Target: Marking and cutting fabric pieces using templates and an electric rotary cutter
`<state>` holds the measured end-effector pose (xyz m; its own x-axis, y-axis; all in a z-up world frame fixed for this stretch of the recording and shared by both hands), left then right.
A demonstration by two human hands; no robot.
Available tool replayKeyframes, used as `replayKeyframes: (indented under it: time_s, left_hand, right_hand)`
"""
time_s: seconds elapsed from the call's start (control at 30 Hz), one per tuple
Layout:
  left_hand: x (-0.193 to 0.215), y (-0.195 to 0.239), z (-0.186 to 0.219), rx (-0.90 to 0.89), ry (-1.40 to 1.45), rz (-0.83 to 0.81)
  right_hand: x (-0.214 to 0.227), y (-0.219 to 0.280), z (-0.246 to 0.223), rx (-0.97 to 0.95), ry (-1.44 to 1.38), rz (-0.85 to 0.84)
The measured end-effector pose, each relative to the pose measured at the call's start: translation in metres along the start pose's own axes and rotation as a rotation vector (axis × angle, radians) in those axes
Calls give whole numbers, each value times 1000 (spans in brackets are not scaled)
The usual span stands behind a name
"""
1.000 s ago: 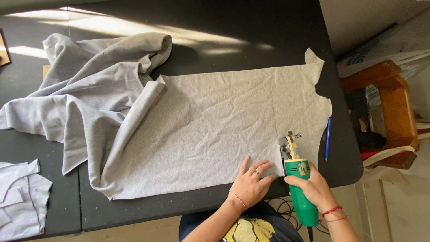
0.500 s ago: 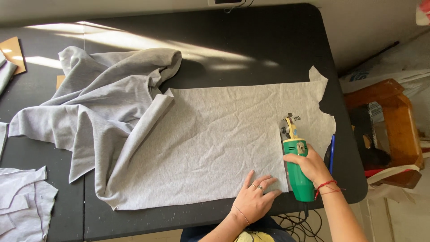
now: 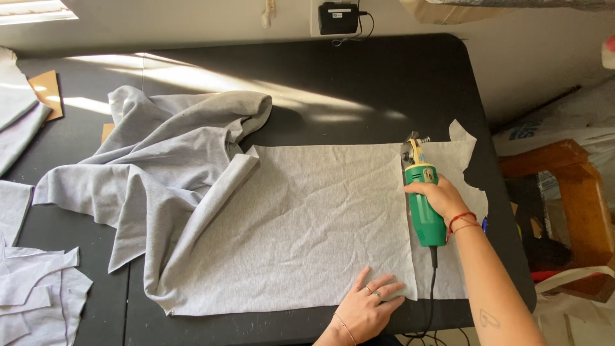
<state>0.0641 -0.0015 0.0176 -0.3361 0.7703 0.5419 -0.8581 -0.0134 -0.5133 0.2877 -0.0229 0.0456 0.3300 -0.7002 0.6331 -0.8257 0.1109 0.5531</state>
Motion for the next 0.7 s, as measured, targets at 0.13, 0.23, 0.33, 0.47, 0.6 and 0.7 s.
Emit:
replayKeyframes:
  time_s: [0.13,0.23,0.33,0.47,0.6,0.7]
  left_hand:
    - [10,-6,-8,8,-5,58]
    - [41,0,-45,263,-42,282]
    - [102,28,-86,641,-230,719]
    - [122,12,-68,638,-465,721]
    - [65,-47,-25,311,-265,395]
    - [-7,-56,-1,66,-45,163]
  right_hand:
    - [-5,-18,-16,56,2,30]
    - [7,-9,-14,161,-140,47]
    - [39,18,13,184,-172,54]
    - [92,59,112,63,-56,122]
    - [118,89,230,-263,168,149]
    - [118,106,289,-478,81,87]
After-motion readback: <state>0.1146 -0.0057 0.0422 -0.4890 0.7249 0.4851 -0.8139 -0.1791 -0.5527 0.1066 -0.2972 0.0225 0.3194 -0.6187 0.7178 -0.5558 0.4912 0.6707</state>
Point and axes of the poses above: each hand's wrist, its own y-axis away from the middle knuckle, its own x-axis out of the back of the hand, z = x × y, the point moved 7 cm from there along -y, towards the middle knuckle, and after that the axes turned 13 degrees about z, right-handed, at the moved point
